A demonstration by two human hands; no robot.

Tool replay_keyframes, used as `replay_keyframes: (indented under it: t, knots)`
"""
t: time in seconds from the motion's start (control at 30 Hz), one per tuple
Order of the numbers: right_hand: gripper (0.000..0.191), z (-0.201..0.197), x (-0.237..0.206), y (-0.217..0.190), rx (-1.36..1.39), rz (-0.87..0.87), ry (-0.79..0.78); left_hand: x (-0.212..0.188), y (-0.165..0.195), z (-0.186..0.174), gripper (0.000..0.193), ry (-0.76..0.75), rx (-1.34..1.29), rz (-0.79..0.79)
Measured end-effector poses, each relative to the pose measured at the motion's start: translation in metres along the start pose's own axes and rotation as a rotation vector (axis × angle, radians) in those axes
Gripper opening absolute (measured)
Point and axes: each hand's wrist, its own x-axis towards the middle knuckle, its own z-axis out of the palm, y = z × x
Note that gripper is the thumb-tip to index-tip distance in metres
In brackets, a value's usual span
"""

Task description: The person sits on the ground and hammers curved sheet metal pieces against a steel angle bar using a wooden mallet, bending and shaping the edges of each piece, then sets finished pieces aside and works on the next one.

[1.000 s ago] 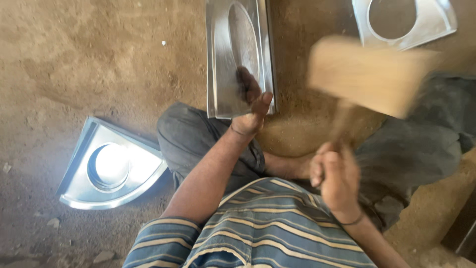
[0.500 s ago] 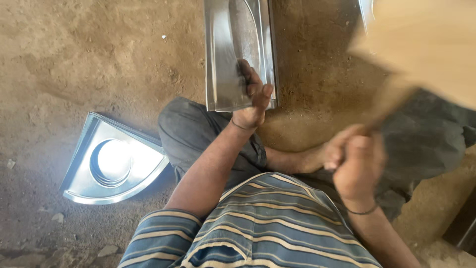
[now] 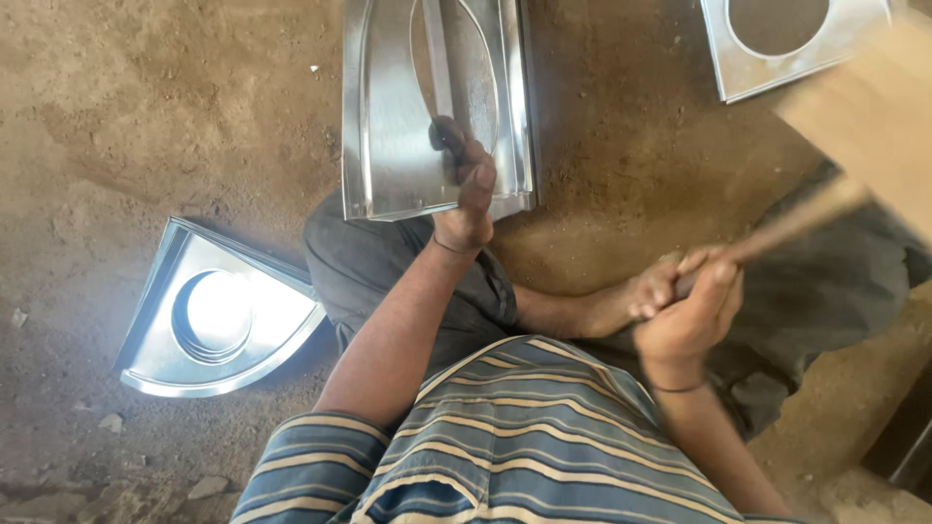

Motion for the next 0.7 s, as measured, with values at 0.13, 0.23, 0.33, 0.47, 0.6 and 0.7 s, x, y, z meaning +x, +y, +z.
replay_keyframes:
  t: [0.13,0.23,0.33,0.47,0.6,0.7]
  knots:
    - [0.037,0.006,0.007,0.022,-0.396,0.397,0.016,0.008,0.007,0.002,0.038,0.016,0.019,0.078]
    - [0.038,0.001,0.01,0.035,-0.485,0.421,0.022,0.01,0.009,0.003,0.041,0.021,-0.032,0.1]
    - [0.038,-0.011,0.006,0.046,-0.389,0.141,0.073,0.005,0.006,0.001,0.035,0.033,-0.01,0.002]
    - [0.039,-0.024,0.004,0.069,-0.517,0.513,0.067,0.004,-0.003,-0.001,0.041,0.015,-0.038,0.097]
    - [0.041,-0.036,0.009,0.082,-0.226,0.316,0.033,0.001,-0.01,-0.006,0.032,0.032,-0.014,0.089]
    - [0.044,-0.042,0.013,0.083,-0.728,0.091,-0.195,-0.004,-0.016,-0.007,0.03,0.047,0.073,0.078]
